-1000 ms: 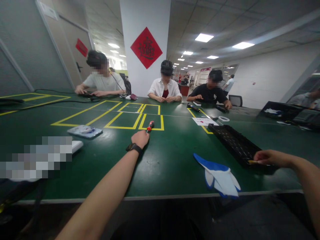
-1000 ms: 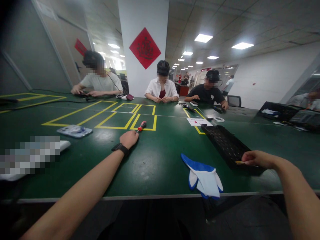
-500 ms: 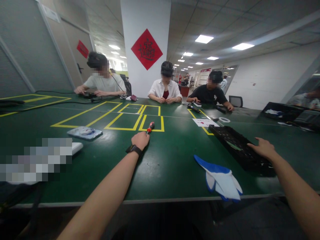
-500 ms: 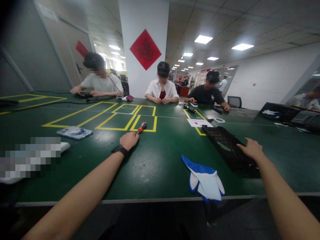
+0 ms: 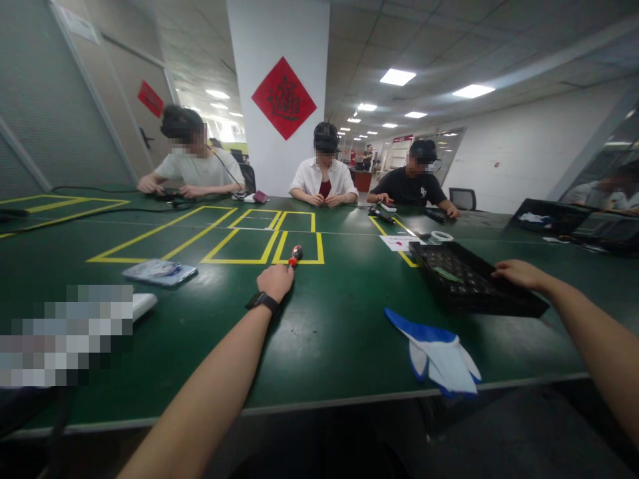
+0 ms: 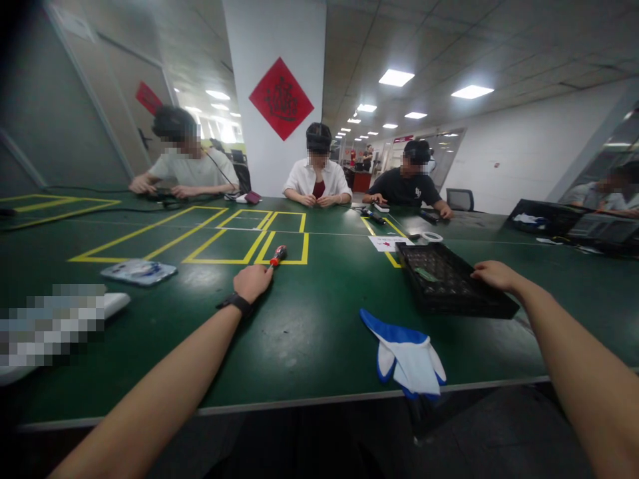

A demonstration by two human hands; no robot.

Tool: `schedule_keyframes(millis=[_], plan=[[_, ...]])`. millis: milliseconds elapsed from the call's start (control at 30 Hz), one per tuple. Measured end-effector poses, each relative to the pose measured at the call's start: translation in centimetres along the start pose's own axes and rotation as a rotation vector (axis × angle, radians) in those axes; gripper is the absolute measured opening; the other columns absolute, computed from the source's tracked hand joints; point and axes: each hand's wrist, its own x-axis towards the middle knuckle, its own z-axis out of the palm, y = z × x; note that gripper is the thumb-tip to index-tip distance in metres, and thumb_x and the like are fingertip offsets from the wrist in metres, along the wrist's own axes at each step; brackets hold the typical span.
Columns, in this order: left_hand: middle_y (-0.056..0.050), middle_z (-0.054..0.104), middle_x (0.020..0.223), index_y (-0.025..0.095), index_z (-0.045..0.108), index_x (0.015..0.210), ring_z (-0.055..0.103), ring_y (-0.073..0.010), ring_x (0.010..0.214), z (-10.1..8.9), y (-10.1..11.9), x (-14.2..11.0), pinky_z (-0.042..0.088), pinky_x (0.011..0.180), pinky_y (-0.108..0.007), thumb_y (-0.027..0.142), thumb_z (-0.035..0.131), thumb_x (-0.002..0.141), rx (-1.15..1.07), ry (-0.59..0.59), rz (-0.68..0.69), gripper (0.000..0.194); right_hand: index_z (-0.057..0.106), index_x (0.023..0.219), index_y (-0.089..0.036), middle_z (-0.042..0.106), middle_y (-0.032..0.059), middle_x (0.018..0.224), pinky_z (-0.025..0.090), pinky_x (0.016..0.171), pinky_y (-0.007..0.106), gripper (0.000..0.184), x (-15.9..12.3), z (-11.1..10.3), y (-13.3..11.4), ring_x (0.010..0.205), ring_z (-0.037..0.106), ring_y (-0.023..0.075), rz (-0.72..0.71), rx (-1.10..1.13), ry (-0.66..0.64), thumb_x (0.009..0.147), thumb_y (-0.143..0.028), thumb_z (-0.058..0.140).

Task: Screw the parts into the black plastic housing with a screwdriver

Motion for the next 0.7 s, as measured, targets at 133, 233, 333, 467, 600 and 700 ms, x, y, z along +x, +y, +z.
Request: schedule_keyframes(millis=[133,233,333,467,600,700], plan=[[-0.017,0.066,0.099,0.017,0.068,0.093,0.062,-0.0293,0.092,-0.2,0.0,0.1,0.047,0.072,-0.036,0.049,0.032,0.084,-0.073,-0.022,-0.055,0.049,0.065,0.069,-0.009,0.064,0.0093,0.074,0.035,0.065,0.025,0.020,1.0,-1.1,-4.6,0.066,0.052,0.0159,-0.123,0.056,-0.133,0.076,-0.021,0.051],[-0.016,0.066,0.101,0.017,0.068,0.093,0.061,-0.0295,0.093,-0.4,0.1,0.2,0.047,0.071,-0.037,0.051,0.028,0.085,-0.133,-0.034,-0.093,0.053,0.065,0.078,-0.010,0.064,0.0070,0.076,0.034,0.063,0.023,0.026,0.2,-0.2,-10.8,0.066,0.051,0.0140,-0.227,0.115,-0.174,0.078,-0.030,0.048],[-0.016,0.066,0.103,0.018,0.068,0.094,0.061,-0.0288,0.094,-0.5,-0.2,0.3,0.047,0.071,-0.036,0.048,0.025,0.087,-0.180,-0.038,-0.103,0.053,0.063,0.073,-0.007,0.063,0.0050,0.073,0.032,0.070,0.020,0.029,-1.5,2.2,-18.5,0.076,0.051,0.0139,-0.370,0.205,-0.171,0.077,-0.030,0.046],[-0.018,0.065,0.104,0.015,0.068,0.095,0.061,-0.0292,0.094,-0.2,-1.1,0.9,0.046,0.071,-0.034,0.046,0.020,0.088,-0.228,-0.005,-0.094,0.057,0.061,0.067,-0.012,0.063,0.0004,0.066,0.032,0.070,0.018,0.031,-3.4,6.5,-27.3,0.078,0.054,0.0147,-0.424,0.270,-0.172,0.079,-0.031,0.040],[-0.019,0.065,0.102,0.013,0.068,0.094,0.061,-0.0286,0.092,0.2,-1.7,1.6,0.044,0.069,-0.032,0.042,0.016,0.089,-0.250,0.044,-0.089,0.059,0.060,0.066,-0.016,0.067,0.0054,0.073,0.035,0.064,0.022,0.018,-4.2,9.8,-31.6,0.075,0.057,0.0172,-0.418,0.302,-0.143,0.075,-0.024,0.048],[-0.018,0.067,0.096,0.014,0.069,0.089,0.062,-0.0265,0.087,0.3,-1.6,1.8,0.041,0.065,-0.030,0.041,0.017,0.090,-0.249,0.076,-0.076,0.059,0.061,0.067,-0.017,0.068,0.0072,0.082,0.035,0.063,0.023,0.018,-4.6,11.1,-32.0,0.078,0.058,0.0185,-0.426,0.305,-0.122,0.076,-0.023,0.047]])
